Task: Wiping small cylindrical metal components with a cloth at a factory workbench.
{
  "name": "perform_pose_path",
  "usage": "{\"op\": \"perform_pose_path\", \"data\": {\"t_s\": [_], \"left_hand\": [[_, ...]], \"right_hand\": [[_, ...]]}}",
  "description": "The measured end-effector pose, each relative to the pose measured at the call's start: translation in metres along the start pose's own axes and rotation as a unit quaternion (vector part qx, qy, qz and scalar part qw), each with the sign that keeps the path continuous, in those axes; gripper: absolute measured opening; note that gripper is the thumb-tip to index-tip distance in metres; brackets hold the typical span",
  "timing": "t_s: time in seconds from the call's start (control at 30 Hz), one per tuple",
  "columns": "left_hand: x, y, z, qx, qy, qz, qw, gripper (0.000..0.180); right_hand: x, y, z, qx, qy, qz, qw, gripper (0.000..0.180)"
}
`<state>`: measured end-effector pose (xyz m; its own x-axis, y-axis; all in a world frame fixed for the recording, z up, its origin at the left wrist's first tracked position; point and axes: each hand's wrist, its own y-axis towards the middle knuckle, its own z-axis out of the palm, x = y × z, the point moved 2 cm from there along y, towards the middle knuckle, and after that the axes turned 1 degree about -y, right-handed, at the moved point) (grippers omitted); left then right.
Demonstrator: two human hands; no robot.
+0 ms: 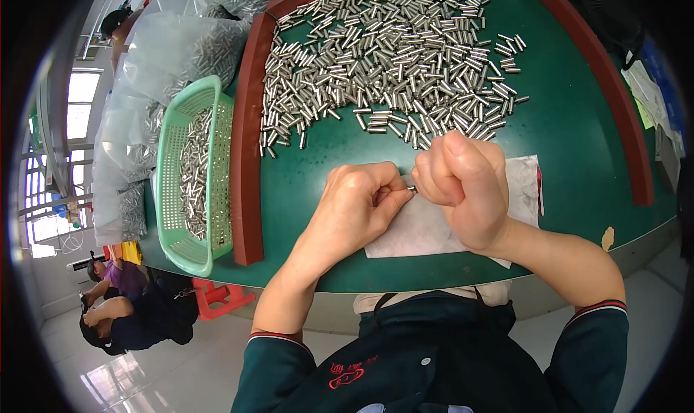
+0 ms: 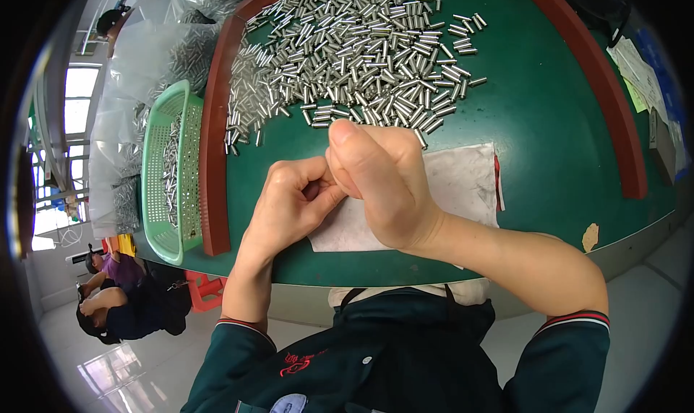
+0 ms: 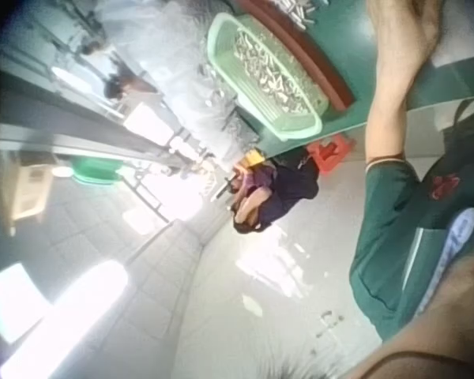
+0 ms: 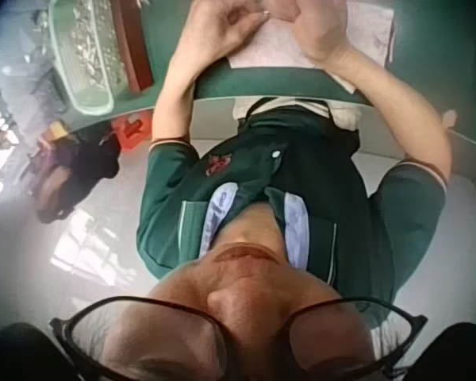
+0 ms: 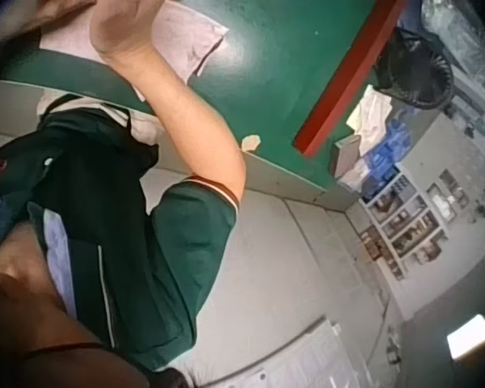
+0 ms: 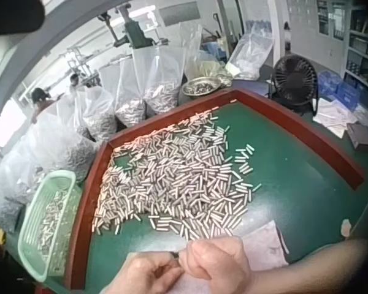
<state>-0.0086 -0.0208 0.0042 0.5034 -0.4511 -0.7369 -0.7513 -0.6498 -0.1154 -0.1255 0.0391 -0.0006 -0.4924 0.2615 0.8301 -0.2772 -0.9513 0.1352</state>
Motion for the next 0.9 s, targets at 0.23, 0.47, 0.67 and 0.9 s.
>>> {"op": "perform_pose_path", "data": {"t_s": [0.23,0.47,0.67,0.9], "left_hand": [[0.0,-0.002,-0.007,0.004,-0.014,-0.013,1.0,0.011],[0.032,0.002,-0.024,0.014,-0.556,-0.086,0.826,0.011],[0.039,0.005,-0.024,0.024,-0.602,-0.113,0.79,0.021],[0.037,0.009,-0.029,-0.039,-0.619,-0.102,0.778,0.011]], "right_hand": [[0.006,0.004,-0.007,0.024,0.084,0.04,0.995,0.041],[0.003,0.003,-0.011,0.027,0.089,0.047,0.995,0.043],[0.003,0.005,-0.012,0.019,0.084,0.046,0.995,0.042],[0.004,0.007,-0.015,0.014,0.09,0.051,0.994,0.042]]}}
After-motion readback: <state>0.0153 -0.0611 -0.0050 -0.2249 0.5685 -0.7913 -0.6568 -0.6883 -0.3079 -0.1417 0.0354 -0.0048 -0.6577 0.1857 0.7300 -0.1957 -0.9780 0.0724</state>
